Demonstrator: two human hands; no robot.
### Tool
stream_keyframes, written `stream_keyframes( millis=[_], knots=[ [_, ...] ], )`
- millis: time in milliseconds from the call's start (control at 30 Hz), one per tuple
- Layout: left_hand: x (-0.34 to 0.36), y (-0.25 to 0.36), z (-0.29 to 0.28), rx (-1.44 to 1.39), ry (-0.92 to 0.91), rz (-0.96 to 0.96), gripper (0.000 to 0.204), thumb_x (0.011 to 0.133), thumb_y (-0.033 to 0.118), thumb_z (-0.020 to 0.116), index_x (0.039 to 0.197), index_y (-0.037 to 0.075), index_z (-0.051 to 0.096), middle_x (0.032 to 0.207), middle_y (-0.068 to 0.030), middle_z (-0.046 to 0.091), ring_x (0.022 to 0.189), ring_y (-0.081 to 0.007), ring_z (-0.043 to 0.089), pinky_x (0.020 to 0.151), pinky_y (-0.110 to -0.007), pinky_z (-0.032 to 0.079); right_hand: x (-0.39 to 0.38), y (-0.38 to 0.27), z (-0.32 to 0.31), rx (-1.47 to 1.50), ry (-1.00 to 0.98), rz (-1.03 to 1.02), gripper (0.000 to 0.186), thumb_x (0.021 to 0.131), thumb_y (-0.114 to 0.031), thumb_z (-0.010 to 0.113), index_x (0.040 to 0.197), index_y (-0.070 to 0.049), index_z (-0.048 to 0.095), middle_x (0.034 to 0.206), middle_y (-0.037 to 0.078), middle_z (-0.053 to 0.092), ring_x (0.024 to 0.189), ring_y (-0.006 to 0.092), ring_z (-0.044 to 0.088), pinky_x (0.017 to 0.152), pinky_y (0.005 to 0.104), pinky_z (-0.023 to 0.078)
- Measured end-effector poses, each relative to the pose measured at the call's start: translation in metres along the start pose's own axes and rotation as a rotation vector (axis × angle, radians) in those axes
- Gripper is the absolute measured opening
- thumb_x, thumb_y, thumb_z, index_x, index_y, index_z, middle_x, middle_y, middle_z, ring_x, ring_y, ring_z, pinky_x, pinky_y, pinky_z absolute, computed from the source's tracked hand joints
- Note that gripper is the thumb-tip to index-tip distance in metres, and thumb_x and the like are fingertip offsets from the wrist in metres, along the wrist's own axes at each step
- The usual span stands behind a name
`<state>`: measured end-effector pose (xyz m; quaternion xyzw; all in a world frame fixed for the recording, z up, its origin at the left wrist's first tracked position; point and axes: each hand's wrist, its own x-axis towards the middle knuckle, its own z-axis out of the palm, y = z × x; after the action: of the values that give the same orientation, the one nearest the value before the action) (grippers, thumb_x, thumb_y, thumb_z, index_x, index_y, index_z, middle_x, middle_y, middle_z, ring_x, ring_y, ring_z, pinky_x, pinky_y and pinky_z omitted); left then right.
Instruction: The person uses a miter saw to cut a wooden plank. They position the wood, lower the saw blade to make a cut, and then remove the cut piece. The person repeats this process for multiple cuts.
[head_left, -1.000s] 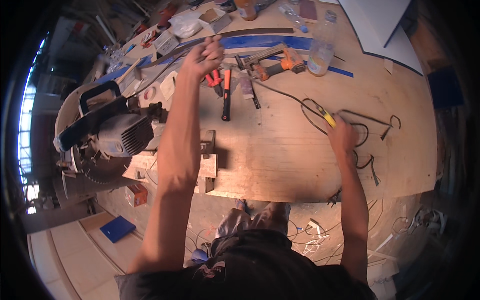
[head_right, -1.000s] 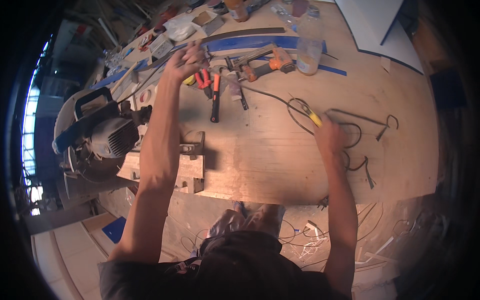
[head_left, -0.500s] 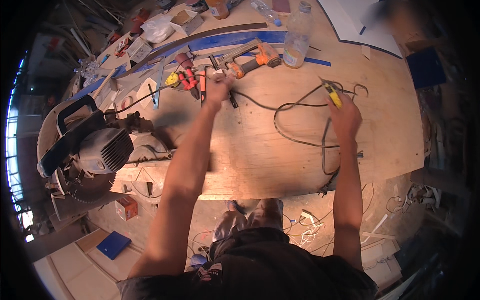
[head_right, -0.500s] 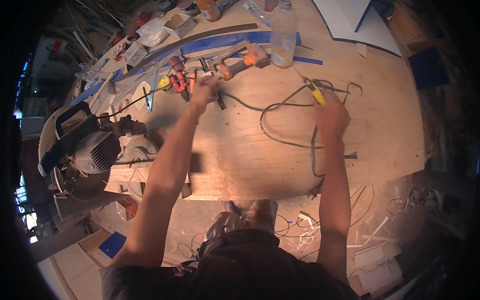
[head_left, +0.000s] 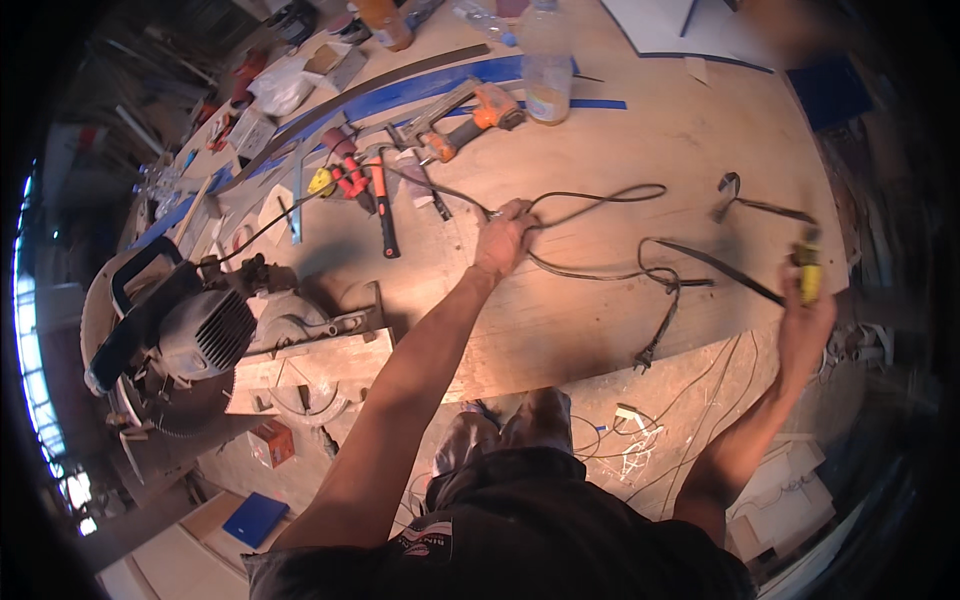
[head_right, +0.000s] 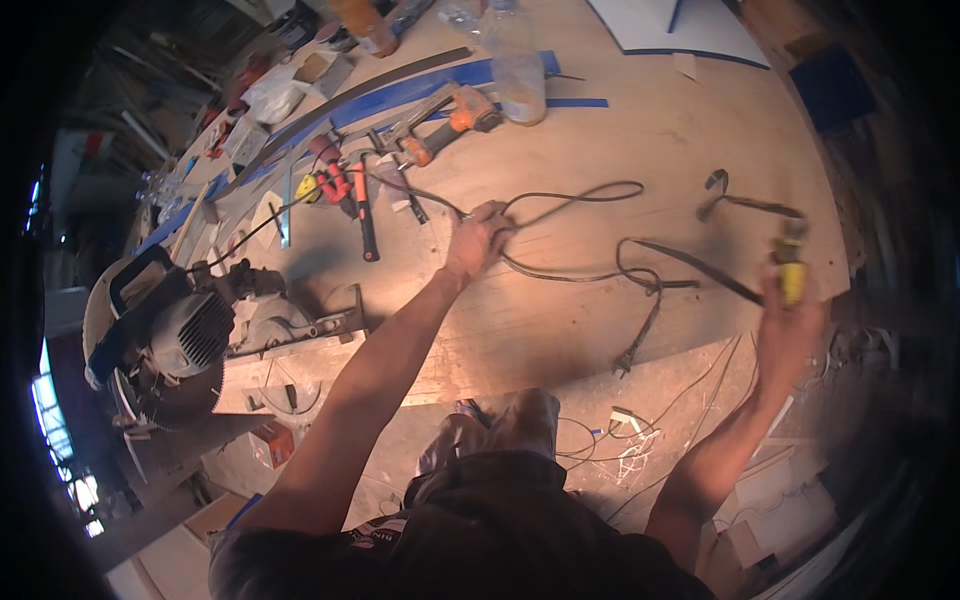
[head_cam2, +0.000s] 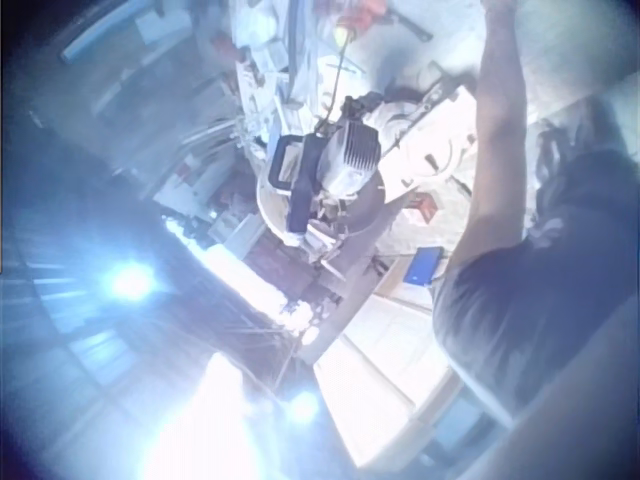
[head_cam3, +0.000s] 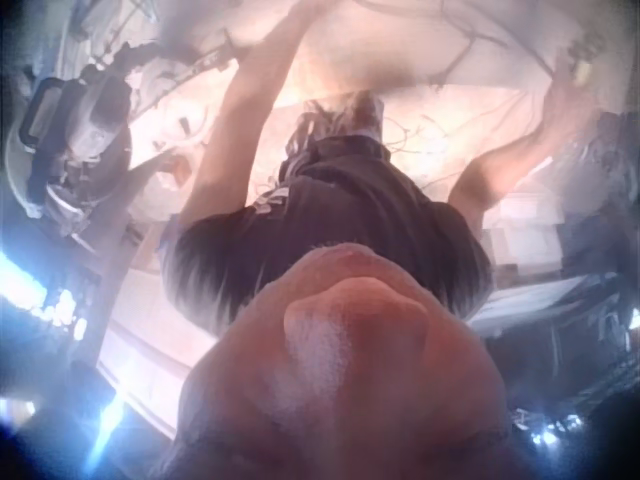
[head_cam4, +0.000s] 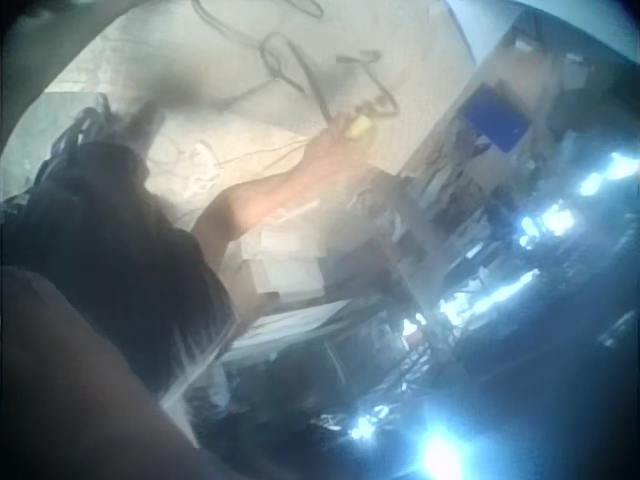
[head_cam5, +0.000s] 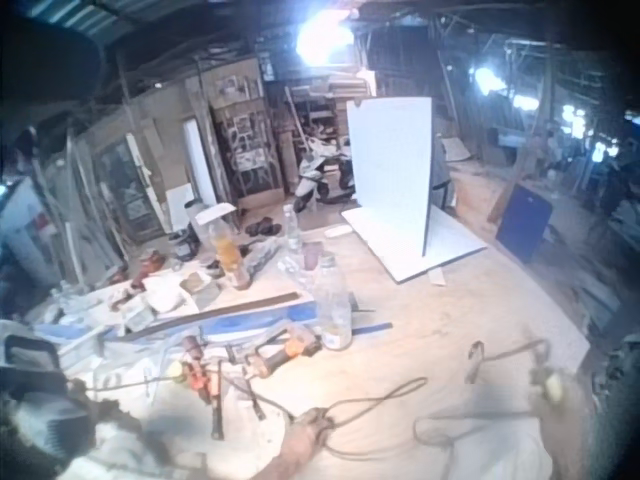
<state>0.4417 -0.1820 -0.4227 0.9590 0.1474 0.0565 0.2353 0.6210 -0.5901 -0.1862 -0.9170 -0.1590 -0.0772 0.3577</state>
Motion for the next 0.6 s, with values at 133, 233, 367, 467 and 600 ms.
stream_keyframes(
  millis=[133,233,367,467,600],
  knots=[
    [0.021,-0.017,0.004,-0.069,0.074,-0.014,0.018,0.100,0.026,0.074,0.114,0.015,0.080,0.119,-0.0088,0.080,0.115,-0.0326,0.074,0.111,-0.070,0.041,-0.064,0.052,0.085,-0.254,-0.244,0.076,0.050,0.088,-0.034,0.090,0.128,-0.009,0.073,0.109,0.018,0.079,0.106,0.0453,0.073,0.087,0.0521,0.058],
    [0.038,-0.010,-0.015,-0.054,0.066,-0.102,0.020,0.101,0.028,0.074,0.113,0.014,0.082,0.112,-0.0112,0.081,0.111,-0.0350,0.075,0.109,-0.066,0.046,-0.088,0.059,0.144,-0.274,-0.322,0.044,0.046,0.093,-0.030,0.086,0.132,-0.010,0.072,0.124,0.017,0.071,0.107,0.0428,0.074,0.090,0.0505,0.059],
    [0.056,-0.035,-0.024,0.055,0.084,-0.095,0.021,0.100,0.030,0.075,0.114,0.016,0.084,0.112,-0.0112,0.080,0.112,-0.0354,0.074,0.106,-0.058,0.050,-0.088,0.061,0.185,-0.335,-0.274,0.073,0.047,0.094,-0.033,0.085,0.133,-0.013,0.070,0.131,0.016,0.067,0.105,0.0416,0.074,0.087,0.0517,0.061],
    [0.060,-0.038,-0.033,0.167,0.102,-0.083,0.023,0.096,0.031,0.080,0.114,0.018,0.085,0.112,-0.0115,0.079,0.110,-0.0354,0.074,0.101,-0.054,0.053,-0.072,0.075,0.197,-0.404,-0.327,0.076,0.043,0.095,-0.034,0.084,0.130,-0.014,0.070,0.124,0.018,0.072,0.101,0.0413,0.076,0.081,0.0528,0.062],
    [0.070,-0.043,-0.038,0.226,0.118,-0.195,0.026,0.097,0.037,0.079,0.114,0.017,0.086,0.113,-0.0132,0.078,0.106,-0.0366,0.075,0.095,-0.052,0.056,-0.026,0.106,0.200,-0.489,-0.330,0.036,0.032,0.097,-0.032,0.080,0.122,-0.014,0.073,0.106,0.019,0.078,0.099,0.0429,0.077,0.083,0.0541,0.062]
  ],
)
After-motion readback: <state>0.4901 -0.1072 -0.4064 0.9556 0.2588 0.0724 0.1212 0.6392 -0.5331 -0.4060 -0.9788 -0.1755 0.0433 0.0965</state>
